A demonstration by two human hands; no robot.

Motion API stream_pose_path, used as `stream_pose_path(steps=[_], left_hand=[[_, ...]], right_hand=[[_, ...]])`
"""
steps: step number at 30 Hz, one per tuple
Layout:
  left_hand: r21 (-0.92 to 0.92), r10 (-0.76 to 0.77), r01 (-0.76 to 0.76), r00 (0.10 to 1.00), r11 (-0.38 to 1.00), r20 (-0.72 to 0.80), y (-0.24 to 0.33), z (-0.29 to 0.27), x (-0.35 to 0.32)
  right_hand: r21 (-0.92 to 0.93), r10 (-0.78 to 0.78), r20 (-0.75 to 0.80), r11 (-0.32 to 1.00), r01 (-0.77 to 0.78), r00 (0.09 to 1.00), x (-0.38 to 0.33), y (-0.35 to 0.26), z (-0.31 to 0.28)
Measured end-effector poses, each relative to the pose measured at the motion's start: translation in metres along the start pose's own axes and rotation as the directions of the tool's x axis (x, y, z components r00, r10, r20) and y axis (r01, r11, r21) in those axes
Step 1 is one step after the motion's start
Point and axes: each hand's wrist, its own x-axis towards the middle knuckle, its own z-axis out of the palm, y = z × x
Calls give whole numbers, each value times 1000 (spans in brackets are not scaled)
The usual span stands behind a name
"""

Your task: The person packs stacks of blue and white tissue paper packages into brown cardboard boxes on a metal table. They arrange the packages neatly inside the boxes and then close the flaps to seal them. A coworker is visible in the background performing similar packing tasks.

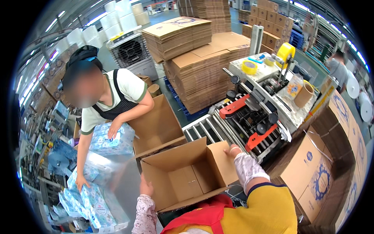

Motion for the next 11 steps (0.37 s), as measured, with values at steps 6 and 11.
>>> stream_pose_path(steps=[6,11], left_hand=[[78,-169,178,980,981,-109,-23,-14,-34],[159,-209,224,972,962,-105,2,-10,-22]], right_hand=[[-270,-401,122,867,419,908,-99,-79,25],[-58,-394,556,860,507,732,-57,-82,40]])
